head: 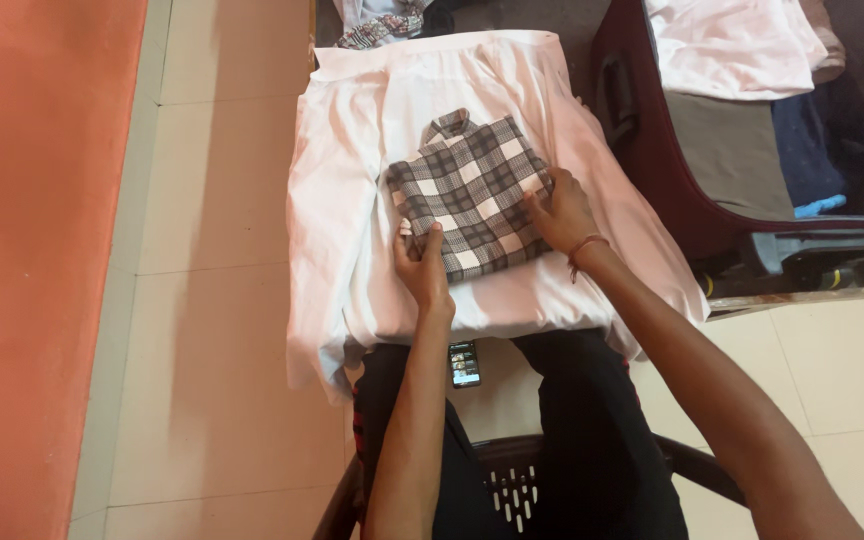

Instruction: The person buttons a white shirt while holding it on their lap, then sets it aside to pick up and button a plaid shirt taken from a suitcase.

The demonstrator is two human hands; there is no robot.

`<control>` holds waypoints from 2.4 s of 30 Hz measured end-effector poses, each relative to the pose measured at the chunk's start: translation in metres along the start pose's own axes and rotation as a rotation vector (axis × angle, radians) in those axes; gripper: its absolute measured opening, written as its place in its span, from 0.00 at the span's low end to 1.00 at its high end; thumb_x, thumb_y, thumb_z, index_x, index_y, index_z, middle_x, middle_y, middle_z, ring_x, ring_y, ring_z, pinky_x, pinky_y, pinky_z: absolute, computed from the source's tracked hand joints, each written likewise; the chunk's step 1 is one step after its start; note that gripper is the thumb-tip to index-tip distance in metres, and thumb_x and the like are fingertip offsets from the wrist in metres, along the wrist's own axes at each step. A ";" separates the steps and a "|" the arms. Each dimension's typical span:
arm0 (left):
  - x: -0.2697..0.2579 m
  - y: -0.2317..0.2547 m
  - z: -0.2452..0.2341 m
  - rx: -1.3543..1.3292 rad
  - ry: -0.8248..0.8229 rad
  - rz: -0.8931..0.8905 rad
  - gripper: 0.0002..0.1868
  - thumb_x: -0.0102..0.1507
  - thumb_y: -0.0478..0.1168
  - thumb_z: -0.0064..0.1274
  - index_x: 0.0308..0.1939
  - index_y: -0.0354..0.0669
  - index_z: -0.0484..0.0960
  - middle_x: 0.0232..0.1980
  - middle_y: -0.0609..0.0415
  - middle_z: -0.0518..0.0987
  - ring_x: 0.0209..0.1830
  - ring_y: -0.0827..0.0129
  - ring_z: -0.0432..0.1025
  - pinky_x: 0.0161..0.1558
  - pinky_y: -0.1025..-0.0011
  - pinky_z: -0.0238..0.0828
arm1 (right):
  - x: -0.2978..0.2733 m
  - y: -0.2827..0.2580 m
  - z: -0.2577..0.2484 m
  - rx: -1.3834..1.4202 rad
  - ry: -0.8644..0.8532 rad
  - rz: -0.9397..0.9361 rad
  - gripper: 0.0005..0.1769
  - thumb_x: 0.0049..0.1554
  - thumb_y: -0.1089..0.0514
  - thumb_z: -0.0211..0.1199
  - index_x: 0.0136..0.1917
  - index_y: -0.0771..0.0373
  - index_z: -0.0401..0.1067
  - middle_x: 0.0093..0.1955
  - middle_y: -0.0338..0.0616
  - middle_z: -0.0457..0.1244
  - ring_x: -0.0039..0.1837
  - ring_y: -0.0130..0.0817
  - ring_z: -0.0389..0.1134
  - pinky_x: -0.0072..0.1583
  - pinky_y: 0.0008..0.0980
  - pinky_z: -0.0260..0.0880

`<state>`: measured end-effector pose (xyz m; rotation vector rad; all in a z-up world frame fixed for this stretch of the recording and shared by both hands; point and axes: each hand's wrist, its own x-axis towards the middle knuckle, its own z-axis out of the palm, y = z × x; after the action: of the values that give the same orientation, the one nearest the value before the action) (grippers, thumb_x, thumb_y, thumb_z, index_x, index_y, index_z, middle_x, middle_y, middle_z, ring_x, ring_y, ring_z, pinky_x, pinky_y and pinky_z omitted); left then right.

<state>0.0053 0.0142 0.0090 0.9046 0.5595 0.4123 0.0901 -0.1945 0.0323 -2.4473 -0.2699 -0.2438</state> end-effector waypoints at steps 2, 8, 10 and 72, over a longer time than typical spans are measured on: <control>0.002 0.000 0.001 0.043 0.018 -0.006 0.33 0.60 0.37 0.61 0.68 0.36 0.69 0.60 0.50 0.79 0.58 0.69 0.74 0.60 0.71 0.69 | 0.008 0.002 -0.007 0.133 -0.130 0.131 0.36 0.61 0.45 0.61 0.69 0.76 0.59 0.62 0.65 0.63 0.61 0.52 0.70 0.62 0.44 0.69; 0.036 0.015 0.005 0.231 -0.063 -0.032 0.27 0.58 0.40 0.66 0.58 0.31 0.79 0.49 0.47 0.83 0.45 0.65 0.76 0.49 0.69 0.72 | 0.042 0.014 0.012 -0.026 -0.193 0.166 0.45 0.59 0.35 0.64 0.69 0.77 0.58 0.63 0.71 0.59 0.55 0.58 0.70 0.60 0.46 0.69; 0.051 0.026 0.006 0.411 -0.136 -0.030 0.23 0.58 0.45 0.66 0.50 0.30 0.85 0.43 0.46 0.85 0.40 0.64 0.76 0.45 0.69 0.71 | 0.057 0.020 0.021 -0.132 -0.161 0.132 0.46 0.58 0.31 0.67 0.65 0.78 0.64 0.59 0.73 0.62 0.57 0.63 0.67 0.57 0.49 0.69; 0.342 0.013 0.119 1.266 -0.313 0.280 0.36 0.54 0.52 0.69 0.55 0.31 0.74 0.49 0.41 0.84 0.46 0.56 0.82 0.50 0.63 0.78 | 0.262 0.085 0.100 -0.032 -0.059 0.181 0.27 0.57 0.48 0.73 0.60 0.69 0.71 0.56 0.55 0.70 0.56 0.46 0.74 0.60 0.40 0.74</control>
<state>0.3452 0.1379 -0.0174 2.2359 0.3625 0.1121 0.3737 -0.1614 -0.0316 -2.4946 -0.0698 -0.0981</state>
